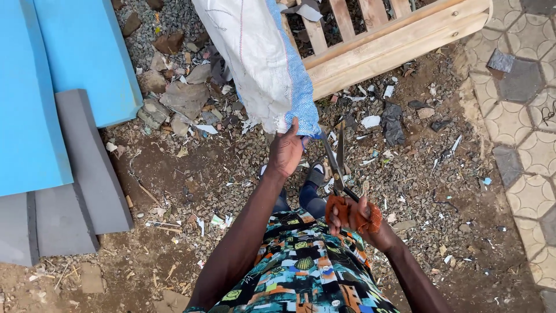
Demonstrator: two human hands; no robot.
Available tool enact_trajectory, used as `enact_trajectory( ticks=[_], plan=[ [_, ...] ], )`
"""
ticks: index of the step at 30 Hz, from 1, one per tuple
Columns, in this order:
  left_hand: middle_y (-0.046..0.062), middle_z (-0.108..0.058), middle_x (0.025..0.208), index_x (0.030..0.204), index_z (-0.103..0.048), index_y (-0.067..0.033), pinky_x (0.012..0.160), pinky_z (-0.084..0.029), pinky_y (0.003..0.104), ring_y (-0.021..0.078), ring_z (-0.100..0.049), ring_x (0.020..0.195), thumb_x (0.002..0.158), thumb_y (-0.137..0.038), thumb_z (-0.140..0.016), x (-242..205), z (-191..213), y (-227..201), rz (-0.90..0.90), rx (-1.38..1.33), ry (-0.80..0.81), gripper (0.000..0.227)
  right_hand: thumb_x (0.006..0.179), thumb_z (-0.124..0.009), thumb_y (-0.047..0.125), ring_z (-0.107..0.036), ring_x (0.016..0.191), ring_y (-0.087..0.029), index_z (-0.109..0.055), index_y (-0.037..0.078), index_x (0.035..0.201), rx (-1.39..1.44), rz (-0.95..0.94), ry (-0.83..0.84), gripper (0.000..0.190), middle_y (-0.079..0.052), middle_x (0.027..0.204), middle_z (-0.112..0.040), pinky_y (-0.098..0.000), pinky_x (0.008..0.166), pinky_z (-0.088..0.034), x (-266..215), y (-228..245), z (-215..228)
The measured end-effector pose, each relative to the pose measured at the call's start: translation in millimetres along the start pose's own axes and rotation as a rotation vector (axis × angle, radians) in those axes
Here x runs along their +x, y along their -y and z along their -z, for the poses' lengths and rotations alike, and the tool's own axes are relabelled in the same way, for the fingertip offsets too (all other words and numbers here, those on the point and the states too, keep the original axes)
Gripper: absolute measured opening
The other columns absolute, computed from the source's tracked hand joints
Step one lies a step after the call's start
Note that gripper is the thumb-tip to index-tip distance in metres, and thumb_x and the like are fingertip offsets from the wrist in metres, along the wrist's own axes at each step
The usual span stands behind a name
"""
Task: The person is cutting a woven bag into strips and wrapping them around wooden slats of a frame to provide padding.
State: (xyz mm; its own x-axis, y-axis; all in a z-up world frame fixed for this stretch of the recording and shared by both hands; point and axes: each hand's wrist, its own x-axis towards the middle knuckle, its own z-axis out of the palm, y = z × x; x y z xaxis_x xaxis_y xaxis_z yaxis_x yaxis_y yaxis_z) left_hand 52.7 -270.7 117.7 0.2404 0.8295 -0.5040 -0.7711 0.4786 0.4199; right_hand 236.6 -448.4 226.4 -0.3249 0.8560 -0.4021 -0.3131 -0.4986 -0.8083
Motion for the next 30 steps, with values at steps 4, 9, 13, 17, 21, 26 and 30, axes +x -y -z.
enact_trajectory(
  ticks=[4,9,13,17,21,26,30],
  plan=[
    [0.018,-0.023,0.161,0.126,-0.074,-0.0172,0.127,-0.010,0.061,0.0430,-0.015,0.152,0.100,-0.032,-0.077,31.0,26.6,23.5,0.009,-0.036,0.024,0.030,0.098,-0.013,0.076,-0.072,0.082,-0.036,-0.056,-0.006,0.111,0.014,-0.174,0.113,0.093,-0.015,0.080,-0.056,-0.0498,0.082,-0.056,-12.2,11.8,-1.3],
    [0.003,-0.045,0.126,0.110,-0.079,-0.0184,0.114,-0.031,0.051,0.0259,-0.042,0.128,0.098,-0.033,-0.078,2.4,-10.1,11.9,-0.006,0.037,0.002,0.019,0.098,-0.015,0.075,-0.073,0.083,-0.035,-0.056,-0.004,0.110,0.019,-0.169,0.113,0.090,-0.015,0.082,-0.059,-0.0493,0.082,-0.055,23.4,11.3,-2.8],
    [0.021,-0.025,0.152,0.157,-0.010,-0.0074,0.124,-0.011,0.062,0.0290,-0.026,0.147,0.096,-0.018,-0.081,-16.5,-6.4,19.1,0.021,-0.011,-0.118,0.094,0.104,-0.019,0.071,-0.071,0.080,-0.036,-0.055,-0.006,0.108,0.187,-0.100,0.052,0.086,-0.015,0.079,-0.055,-0.0479,0.080,-0.056,53.7,-43.2,18.3],
    [0.026,-0.031,0.137,0.158,0.027,-0.0068,0.120,-0.020,0.073,0.0481,-0.036,0.145,0.093,-0.007,-0.082,-10.3,18.6,27.6,-0.038,-0.085,-0.106,0.128,0.110,-0.031,0.062,-0.066,0.070,-0.033,-0.059,-0.006,0.105,0.100,-0.101,-0.169,0.074,-0.016,0.076,-0.058,-0.0459,0.071,-0.054,72.9,-60.2,14.7],
    [0.004,-0.042,0.094,0.106,-0.072,0.0049,0.116,-0.030,0.078,0.0502,-0.051,0.132,0.087,-0.011,-0.087,-16.2,28.8,23.0,-0.055,-0.091,-0.091,0.029,0.107,-0.032,0.061,-0.068,0.073,-0.033,-0.060,-0.006,0.106,-0.076,-0.077,-0.286,0.073,-0.019,0.076,-0.060,-0.0493,0.072,-0.055,59.9,-58.4,12.3],
    [-0.004,-0.044,0.067,0.068,-0.070,-0.0032,0.102,-0.053,0.072,0.0196,-0.059,0.088,0.084,-0.001,-0.087,-56.3,-11.5,0.4,-0.059,-0.050,-0.095,0.024,0.106,-0.020,0.071,-0.068,0.083,-0.030,-0.052,0.004,0.103,0.190,-0.148,0.040,0.074,-0.011,0.081,-0.052,-0.0459,0.079,-0.056,81.8,-24.3,7.2],
    [0.001,-0.054,0.066,0.069,-0.062,-0.0059,0.090,-0.058,0.066,0.0192,-0.057,0.080,0.087,-0.002,-0.086,-61.4,-7.7,-9.7,-0.072,0.034,-0.086,0.030,0.107,-0.023,0.071,-0.064,0.071,-0.027,-0.052,0.006,0.098,0.122,-0.144,0.026,0.072,-0.007,0.075,-0.049,-0.0418,0.071,-0.054,100.8,-33.2,26.3]
  ],
)
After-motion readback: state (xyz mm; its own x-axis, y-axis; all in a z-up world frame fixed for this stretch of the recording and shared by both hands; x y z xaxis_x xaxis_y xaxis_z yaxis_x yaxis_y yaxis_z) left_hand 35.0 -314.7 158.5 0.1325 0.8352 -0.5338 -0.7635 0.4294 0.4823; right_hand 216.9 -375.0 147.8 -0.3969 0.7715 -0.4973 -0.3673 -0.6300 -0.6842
